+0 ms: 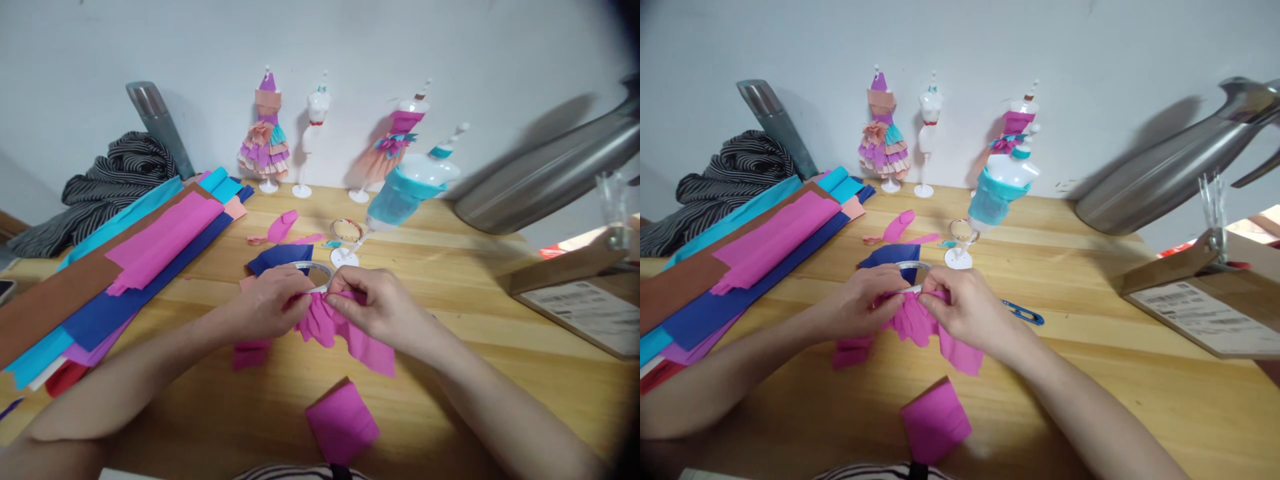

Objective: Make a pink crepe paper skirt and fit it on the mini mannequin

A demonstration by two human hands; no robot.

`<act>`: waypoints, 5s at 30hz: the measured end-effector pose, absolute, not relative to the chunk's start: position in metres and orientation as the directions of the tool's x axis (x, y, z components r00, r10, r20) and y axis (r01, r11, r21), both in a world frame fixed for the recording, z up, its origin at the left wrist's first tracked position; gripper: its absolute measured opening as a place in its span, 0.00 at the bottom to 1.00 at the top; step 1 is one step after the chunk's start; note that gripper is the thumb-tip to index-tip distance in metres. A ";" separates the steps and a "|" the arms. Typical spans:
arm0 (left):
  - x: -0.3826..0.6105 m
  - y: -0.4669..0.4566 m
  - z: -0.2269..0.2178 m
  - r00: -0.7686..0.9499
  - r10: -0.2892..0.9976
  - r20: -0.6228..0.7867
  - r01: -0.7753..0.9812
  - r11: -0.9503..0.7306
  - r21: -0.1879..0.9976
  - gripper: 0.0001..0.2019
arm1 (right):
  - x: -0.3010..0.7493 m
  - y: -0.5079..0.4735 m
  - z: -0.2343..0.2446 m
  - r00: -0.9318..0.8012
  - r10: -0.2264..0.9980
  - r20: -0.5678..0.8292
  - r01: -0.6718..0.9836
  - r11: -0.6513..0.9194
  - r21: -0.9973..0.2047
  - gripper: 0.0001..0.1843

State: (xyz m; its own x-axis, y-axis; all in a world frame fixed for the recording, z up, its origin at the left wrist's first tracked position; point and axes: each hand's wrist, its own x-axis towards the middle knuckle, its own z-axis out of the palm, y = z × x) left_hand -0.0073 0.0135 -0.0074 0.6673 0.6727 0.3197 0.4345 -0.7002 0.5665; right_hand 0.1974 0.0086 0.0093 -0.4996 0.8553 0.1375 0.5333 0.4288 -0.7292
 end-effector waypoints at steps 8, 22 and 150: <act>-0.007 0.013 -0.005 0.692 0.649 0.315 0.417 -0.716 0.560 0.14 | 0.197 0.009 0.008 -0.494 0.858 0.143 0.537 0.430 -0.726 0.11; -0.006 0.014 -0.010 0.669 0.669 0.322 0.453 -0.712 0.537 0.13 | 0.196 0.004 0.006 -0.470 0.876 0.112 0.567 0.397 -0.722 0.10; -0.011 0.016 -0.004 0.663 0.667 0.339 0.397 -0.698 0.596 0.13 | 0.196 0.006 0.003 -0.368 0.913 0.176 0.458 0.343 -0.820 0.09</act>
